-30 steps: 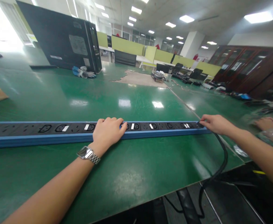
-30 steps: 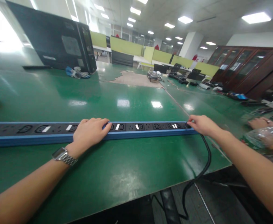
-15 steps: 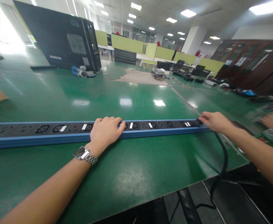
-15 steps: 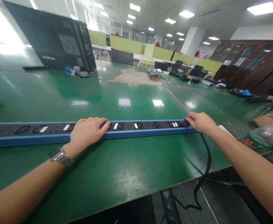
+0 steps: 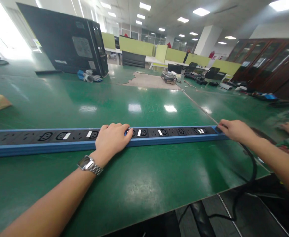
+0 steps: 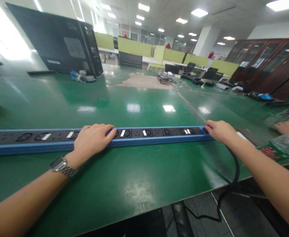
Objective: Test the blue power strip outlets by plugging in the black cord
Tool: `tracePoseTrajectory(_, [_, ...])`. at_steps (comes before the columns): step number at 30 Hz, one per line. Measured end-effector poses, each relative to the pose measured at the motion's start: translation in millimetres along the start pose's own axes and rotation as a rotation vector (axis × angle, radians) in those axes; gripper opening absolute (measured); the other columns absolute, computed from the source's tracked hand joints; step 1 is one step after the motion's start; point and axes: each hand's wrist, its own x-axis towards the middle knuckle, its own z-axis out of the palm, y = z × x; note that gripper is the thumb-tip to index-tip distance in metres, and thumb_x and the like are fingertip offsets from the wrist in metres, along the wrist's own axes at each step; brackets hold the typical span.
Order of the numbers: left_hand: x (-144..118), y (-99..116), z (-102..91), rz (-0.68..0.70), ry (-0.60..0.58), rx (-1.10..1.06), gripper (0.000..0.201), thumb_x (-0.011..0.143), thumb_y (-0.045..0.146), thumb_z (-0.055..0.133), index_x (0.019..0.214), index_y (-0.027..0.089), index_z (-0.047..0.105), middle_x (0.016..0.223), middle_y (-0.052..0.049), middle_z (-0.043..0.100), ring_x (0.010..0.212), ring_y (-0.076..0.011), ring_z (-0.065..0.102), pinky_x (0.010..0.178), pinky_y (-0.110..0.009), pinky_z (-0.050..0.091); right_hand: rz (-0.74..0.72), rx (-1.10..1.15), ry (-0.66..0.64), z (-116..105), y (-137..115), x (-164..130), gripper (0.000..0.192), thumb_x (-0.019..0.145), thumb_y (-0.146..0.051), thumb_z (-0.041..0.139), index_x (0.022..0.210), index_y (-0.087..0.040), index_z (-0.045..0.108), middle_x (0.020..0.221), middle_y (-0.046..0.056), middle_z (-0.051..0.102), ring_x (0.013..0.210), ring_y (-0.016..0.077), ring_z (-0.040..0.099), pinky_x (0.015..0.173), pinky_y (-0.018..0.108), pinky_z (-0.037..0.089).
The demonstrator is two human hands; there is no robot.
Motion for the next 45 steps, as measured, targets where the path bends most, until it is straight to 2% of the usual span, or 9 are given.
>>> tracePoseTrajectory(7, [0, -1, 0.2, -0.009, 0.001, -0.018, 0.05, 0.094, 0.048, 0.027, 0.101, 0.024, 0.071, 0.098, -0.011, 0.073, 0.096, -0.0297, 0.064, 0.079, -0.041, 0.04, 0.016, 0.043, 0.113, -31, -12, 1, 0.03, 0.088, -0.044, 0.047, 0.09, -0.022, 0.067, 0.077, 0.01, 0.069, 0.067, 0.0208, 0.058, 0.06, 0.03, 0.034])
tracePoseTrajectory(10, [-1, -2, 2.0, 0.007, 0.022, -0.018, 0.051, 0.094, 0.048, 0.026, 0.1, 0.024, 0.071, 0.096, -0.011, 0.073, 0.094, -0.0301, 0.064, 0.079, -0.042, 0.04, -0.054, 0.039, 0.054, -27, -23, 2, 0.029, 0.087, -0.042, 0.047, 0.087, -0.022, 0.068, 0.077, 0.008, 0.069, 0.067, 0.0199, 0.059, 0.061, 0.029, 0.036])
tracePoseTrajectory(22, [-2, -3, 4.4, 0.007, 0.049, -0.037, 0.052, 0.094, 0.047, 0.025, 0.096, 0.023, 0.071, 0.094, -0.011, 0.072, 0.093, -0.0303, 0.064, 0.078, -0.042, 0.039, 0.02, -0.034, 0.059, -15, -42, -9, 0.034, 0.088, -0.046, 0.043, 0.09, -0.023, 0.069, 0.076, 0.012, 0.069, 0.065, 0.025, 0.06, 0.057, 0.032, 0.034])
tracePoseTrajectory(27, [-1, -1, 4.0, -0.004, 0.029, -0.025, 0.051, 0.095, 0.047, 0.025, 0.097, 0.023, 0.07, 0.095, -0.01, 0.072, 0.093, -0.0278, 0.063, 0.08, -0.041, 0.038, 0.159, 0.097, 0.174, -46, -32, -11, 0.026, 0.085, -0.042, 0.053, 0.088, -0.021, 0.068, 0.073, 0.009, 0.068, 0.067, 0.0219, 0.059, 0.059, 0.031, 0.036])
tracePoseTrajectory(30, [1, 0, 3.0, -0.005, 0.008, -0.003, 0.051, 0.095, 0.046, 0.025, 0.099, 0.023, 0.07, 0.097, -0.01, 0.072, 0.094, -0.0285, 0.063, 0.079, -0.041, 0.038, 0.143, 0.199, 0.309, -76, -55, -15, 0.024, 0.082, -0.04, 0.058, 0.089, -0.021, 0.069, 0.075, 0.006, 0.069, 0.07, 0.0174, 0.059, 0.063, 0.028, 0.038])
tracePoseTrajectory(32, [2, 0, 2.3, -0.007, -0.004, 0.006, 0.051, 0.095, 0.046, 0.025, 0.1, 0.023, 0.07, 0.097, -0.01, 0.072, 0.095, -0.0292, 0.063, 0.079, -0.041, 0.038, -0.016, 0.22, 0.154, -86, -85, -17, 0.025, 0.083, -0.04, 0.056, 0.084, -0.02, 0.07, 0.075, 0.005, 0.069, 0.07, 0.0163, 0.059, 0.063, 0.027, 0.038])
tracePoseTrajectory(37, [1, -1, 3.5, 0.013, -0.001, 0.001, 0.051, 0.095, 0.046, 0.025, 0.1, 0.023, 0.07, 0.097, -0.01, 0.072, 0.095, -0.0302, 0.063, 0.078, -0.042, 0.039, -0.033, 0.077, 0.071, -69, -152, -18, 0.031, 0.087, -0.04, 0.046, 0.088, -0.021, 0.071, 0.082, 0.007, 0.071, 0.077, 0.0209, 0.063, 0.064, 0.029, 0.038])
tracePoseTrajectory(41, [-1, -2, 5.6, 0.014, 0.043, -0.004, 0.05, 0.095, 0.046, 0.026, 0.098, 0.023, 0.071, 0.094, -0.01, 0.072, 0.092, -0.0304, 0.064, 0.077, -0.042, 0.038, -0.055, -0.026, 0.08, -55, -161, -24, 0.034, 0.09, -0.038, 0.04, 0.094, -0.02, 0.069, 0.083, 0.011, 0.071, 0.076, 0.0237, 0.064, 0.064, 0.03, 0.038])
tracePoseTrajectory(45, [-2, -1, 8.0, 0.022, 0.082, -0.024, 0.049, 0.095, 0.045, 0.027, 0.093, 0.022, 0.071, 0.091, -0.01, 0.072, 0.091, -0.0298, 0.064, 0.077, -0.041, 0.037, -0.024, -0.001, 0.111, -87, -148, -29, 0.03, 0.09, -0.037, 0.043, 0.09, -0.02, 0.068, 0.079, 0.011, 0.069, 0.07, 0.0232, 0.062, 0.061, 0.031, 0.038])
